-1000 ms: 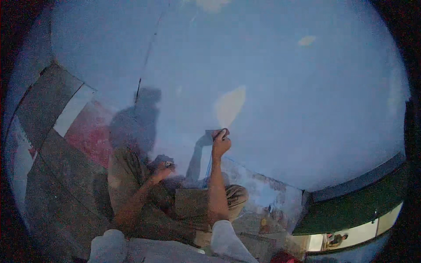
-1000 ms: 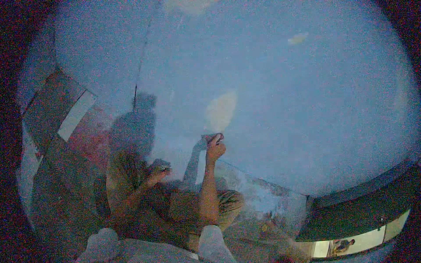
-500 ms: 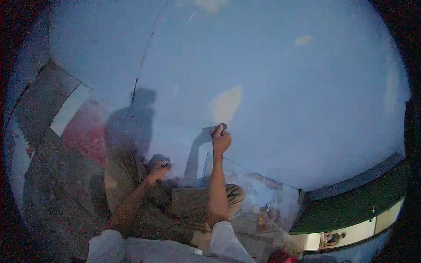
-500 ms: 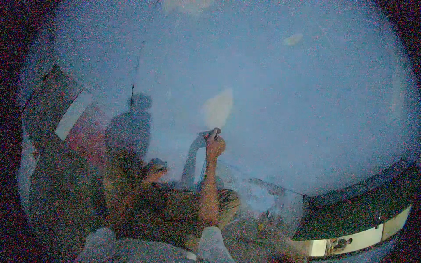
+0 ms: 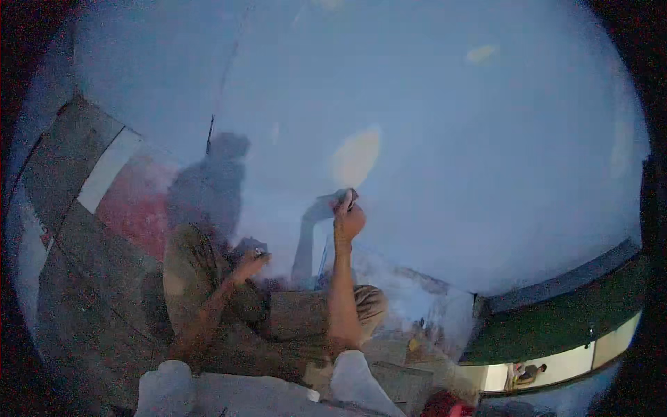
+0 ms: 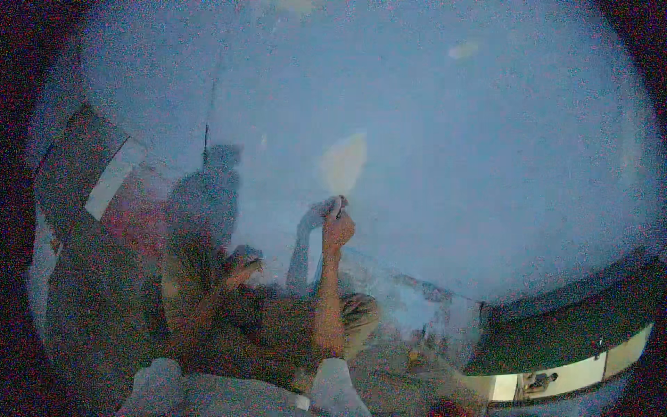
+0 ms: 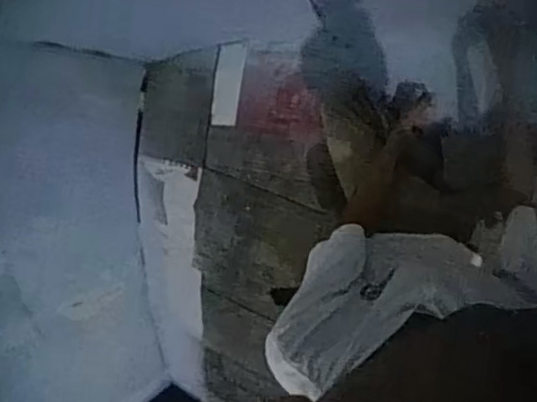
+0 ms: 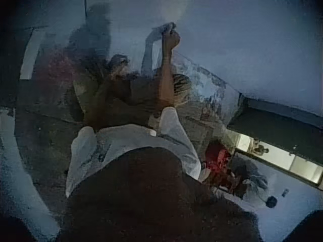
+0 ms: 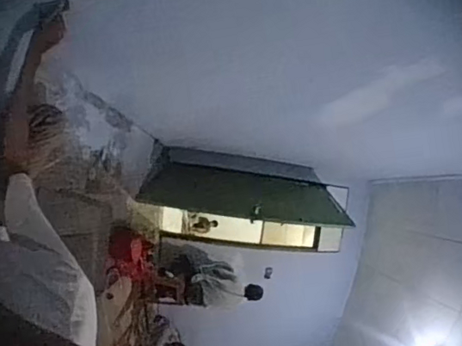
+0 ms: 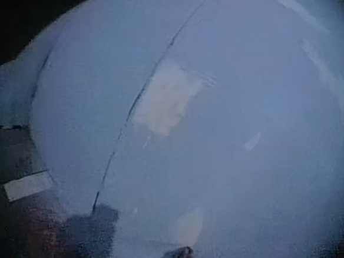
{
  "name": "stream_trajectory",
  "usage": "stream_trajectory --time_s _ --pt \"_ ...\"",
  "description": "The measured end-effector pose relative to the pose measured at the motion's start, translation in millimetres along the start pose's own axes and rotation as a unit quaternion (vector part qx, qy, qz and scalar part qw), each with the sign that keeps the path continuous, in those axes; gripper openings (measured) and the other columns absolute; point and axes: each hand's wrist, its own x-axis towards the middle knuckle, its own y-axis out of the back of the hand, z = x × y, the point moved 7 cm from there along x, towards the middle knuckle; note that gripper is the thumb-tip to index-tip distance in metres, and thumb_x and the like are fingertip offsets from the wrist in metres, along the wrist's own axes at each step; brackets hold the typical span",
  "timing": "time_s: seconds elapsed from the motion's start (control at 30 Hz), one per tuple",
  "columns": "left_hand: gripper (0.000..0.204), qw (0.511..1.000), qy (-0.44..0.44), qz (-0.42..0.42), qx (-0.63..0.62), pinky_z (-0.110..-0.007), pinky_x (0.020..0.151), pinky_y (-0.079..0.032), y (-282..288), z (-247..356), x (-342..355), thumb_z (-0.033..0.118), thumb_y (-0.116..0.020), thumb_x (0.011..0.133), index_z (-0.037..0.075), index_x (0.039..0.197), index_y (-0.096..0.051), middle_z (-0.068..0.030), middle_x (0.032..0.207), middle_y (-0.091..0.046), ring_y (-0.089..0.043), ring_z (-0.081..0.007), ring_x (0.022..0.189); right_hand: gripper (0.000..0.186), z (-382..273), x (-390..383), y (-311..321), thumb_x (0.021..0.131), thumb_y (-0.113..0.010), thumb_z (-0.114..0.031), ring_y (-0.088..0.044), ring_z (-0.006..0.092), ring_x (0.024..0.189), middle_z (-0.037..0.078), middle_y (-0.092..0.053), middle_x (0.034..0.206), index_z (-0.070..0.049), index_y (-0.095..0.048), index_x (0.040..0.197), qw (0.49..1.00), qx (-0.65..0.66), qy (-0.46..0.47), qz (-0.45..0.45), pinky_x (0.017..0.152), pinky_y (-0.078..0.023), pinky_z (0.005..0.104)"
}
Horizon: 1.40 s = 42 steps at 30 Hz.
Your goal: The person uses a putty knife to apply and smooth filler onto several spots on a light-colored wall while sitting on the floor.
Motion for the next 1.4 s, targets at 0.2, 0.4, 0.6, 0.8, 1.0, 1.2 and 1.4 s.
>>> stream_trajectory --time_s 0.2,0.4,0.6,0.8,1.0,1.2,1.4 --pt "0.027 0.989 -0.082 -0.104 -0.07 -0.049 0.095 -0.045 -31 6 11 0.023 -0.058 0.092 0.009 0.116 -0.06 -0.0105 0.118 -0.06 -0.058 -0.0287 0.105 0.053 16 15 8 0.093 -0.053 -0.038 -0.056 0.0375 0.051 0.021 -0.058 0.056 0.003 -0.063 0.061 0.992 -0.115 0.002 0.046 0.05 -0.043 0.0438" --pt "0.025 0.948 0.006 -0.217 -0.234 -0.052 0.093 -0.045 -62 -19 32 0.02 -0.057 0.093 0.01 0.116 -0.061 -0.0088 0.116 -0.06 -0.059 -0.0273 0.102 0.053 61 13 17 0.093 -0.049 -0.042 -0.06 0.0365 0.054 0.019 -0.062 0.062 0.0 -0.065 0.065 0.98 -0.147 0.042 0.128 0.054 -0.046 0.0472" --pt "0.031 0.916 -0.307 -0.234 -0.112 -0.046 0.09 -0.044 -4 39 26 0.025 -0.053 0.096 0.012 0.124 -0.058 -0.0086 0.123 -0.057 -0.055 -0.0239 0.108 0.052 37 -24 -15 0.092 -0.052 -0.043 -0.061 0.0394 0.067 0.022 -0.061 0.066 0.002 -0.064 0.07 0.991 -0.137 0.007 0.002 0.063 -0.046 0.0499" --pt "0.032 0.969 -0.059 -0.009 0.24 -0.042 0.083 -0.046 -29 38 -11 0.033 -0.052 0.095 0.012 0.117 -0.062 -0.0085 0.112 -0.062 -0.058 -0.0215 0.097 0.052 22 -12 3 0.095 -0.044 -0.044 -0.061 0.0342 0.06 0.017 -0.063 0.064 -0.004 -0.068 0.073 0.985 -0.167 0.045 0.016 0.059 -0.046 0.0467" --pt "0.032 0.907 0.044 0.084 0.411 -0.038 0.075 -0.048 -50 70 -36 0.037 -0.053 0.095 0.011 0.107 -0.067 -0.0073 0.097 -0.067 -0.061 -0.0187 0.085 0.052 67 -8 -26 0.094 -0.049 -0.039 -0.058 0.0428 0.062 0.025 -0.061 0.068 0.004 -0.065 0.07 0.994 -0.074 -0.076 -0.038 0.063 -0.047 0.0489" --pt "0.028 0.945 -0.175 0.019 0.277 -0.04 0.074 -0.049 -13 26 13 0.029 -0.056 0.093 0.011 0.113 -0.063 -0.008 0.104 -0.066 -0.062 -0.0224 0.089 0.05 82 -32 -35 0.093 -0.048 -0.037 -0.059 0.0414 0.065 0.023 -0.062 0.07 0.005 -0.065 0.071 0.979 -0.2 0.03 -0.025 0.064 -0.048 0.0488" --pt "0.032 0.948 -0.192 0.022 0.254 -0.042 0.08 -0.048 -10 3 17 0.028 -0.062 0.089 0.007 0.113 -0.061 -0.01 0.114 -0.062 -0.059 -0.0227 0.099 0.058 62 -37 -12 0.094 -0.046 -0.044 -0.059 0.0376 0.062 0.021 -0.061 0.062 0.002 -0.064 0.064 0.989 -0.143 0.021 -0.018 0.065 -0.046 0.0476"
